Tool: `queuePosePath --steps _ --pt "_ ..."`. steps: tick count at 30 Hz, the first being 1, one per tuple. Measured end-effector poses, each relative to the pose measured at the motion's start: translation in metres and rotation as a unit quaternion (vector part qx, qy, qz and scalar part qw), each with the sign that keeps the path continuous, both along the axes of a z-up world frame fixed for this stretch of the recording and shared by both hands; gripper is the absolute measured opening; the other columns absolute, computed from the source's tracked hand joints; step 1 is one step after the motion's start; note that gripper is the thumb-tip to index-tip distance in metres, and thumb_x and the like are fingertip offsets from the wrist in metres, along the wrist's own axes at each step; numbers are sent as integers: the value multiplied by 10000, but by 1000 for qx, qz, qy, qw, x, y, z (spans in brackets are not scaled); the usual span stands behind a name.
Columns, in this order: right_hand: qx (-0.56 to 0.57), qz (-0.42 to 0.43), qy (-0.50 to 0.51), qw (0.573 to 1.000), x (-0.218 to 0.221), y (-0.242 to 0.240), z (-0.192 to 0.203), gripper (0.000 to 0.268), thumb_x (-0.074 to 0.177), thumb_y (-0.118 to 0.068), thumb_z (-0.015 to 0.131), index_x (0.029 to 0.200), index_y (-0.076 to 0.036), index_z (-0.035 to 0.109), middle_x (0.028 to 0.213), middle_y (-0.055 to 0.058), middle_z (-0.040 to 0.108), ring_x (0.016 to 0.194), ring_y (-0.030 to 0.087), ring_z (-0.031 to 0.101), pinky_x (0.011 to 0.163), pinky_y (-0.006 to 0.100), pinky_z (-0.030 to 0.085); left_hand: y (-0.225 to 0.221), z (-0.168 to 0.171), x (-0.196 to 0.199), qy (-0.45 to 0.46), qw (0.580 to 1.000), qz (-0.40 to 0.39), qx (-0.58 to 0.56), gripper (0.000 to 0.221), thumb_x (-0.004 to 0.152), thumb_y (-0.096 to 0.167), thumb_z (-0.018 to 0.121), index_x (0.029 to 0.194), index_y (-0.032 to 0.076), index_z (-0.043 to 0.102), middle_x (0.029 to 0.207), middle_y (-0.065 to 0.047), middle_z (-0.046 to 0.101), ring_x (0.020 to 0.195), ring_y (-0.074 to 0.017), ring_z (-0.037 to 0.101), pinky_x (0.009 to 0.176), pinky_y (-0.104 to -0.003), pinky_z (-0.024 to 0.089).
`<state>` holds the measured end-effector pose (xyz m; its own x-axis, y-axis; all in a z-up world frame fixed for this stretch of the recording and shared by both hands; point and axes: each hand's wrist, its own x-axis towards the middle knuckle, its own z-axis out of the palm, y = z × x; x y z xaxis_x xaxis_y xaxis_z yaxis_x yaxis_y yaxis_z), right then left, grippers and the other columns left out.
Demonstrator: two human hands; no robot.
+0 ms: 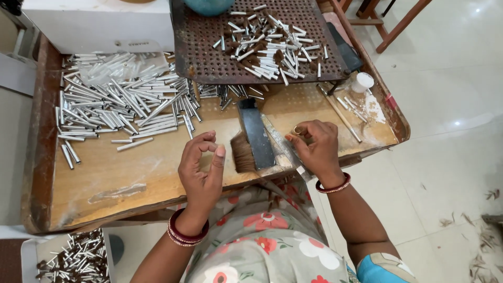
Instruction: The recorder is seen inserting bundles of hair into metal ferrules at a manufacturing workbench.
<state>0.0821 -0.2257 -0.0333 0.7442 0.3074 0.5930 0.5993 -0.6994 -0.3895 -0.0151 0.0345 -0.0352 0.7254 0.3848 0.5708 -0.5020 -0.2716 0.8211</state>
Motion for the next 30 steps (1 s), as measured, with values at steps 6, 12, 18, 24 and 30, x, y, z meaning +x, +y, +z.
queuePosePath --steps 6,12,18,24,30 --pt "7 1 29 1000 -1 3 3 263 833 -257 869 900 -66 702 775 27 710 714 204 663 893 388 432 0 -1 -3 9 1000 -4 -9 95 1008 87 699 1014 22 630 1222 -174 667 1180 -259 660 1050 -363 508" --pt "46 22 120 991 8 1 9 278 817 -231 876 875 -22 704 784 61 726 684 161 706 700 310 544 0 3 -1 7 1000 2 17 103 1004 83 705 1020 19 626 1217 -180 672 1185 -272 664 1052 -375 511" --pt "57 51 84 994 12 -5 31 221 875 -190 864 974 -18 769 840 93 733 716 162 674 662 285 524 0 3 -2 11 1000 5 26 108 1002 78 710 1024 21 621 1228 -182 671 1189 -278 666 1055 -378 516" --pt "66 59 129 988 17 -7 34 135 922 -150 821 928 -23 775 832 67 736 714 124 680 654 265 517 -1 3 -3 9 1000 5 25 97 1008 69 708 1032 27 624 1252 -182 664 1197 -276 665 1065 -383 524" --pt "342 97 88 931 1 -2 0 198 1007 -184 791 976 4 738 895 63 710 777 101 619 729 249 501 -27 27 -4 -12 998 -43 35 155 1006 104 697 1128 31 636 1316 -193 633 1210 -289 657 1047 -375 526"
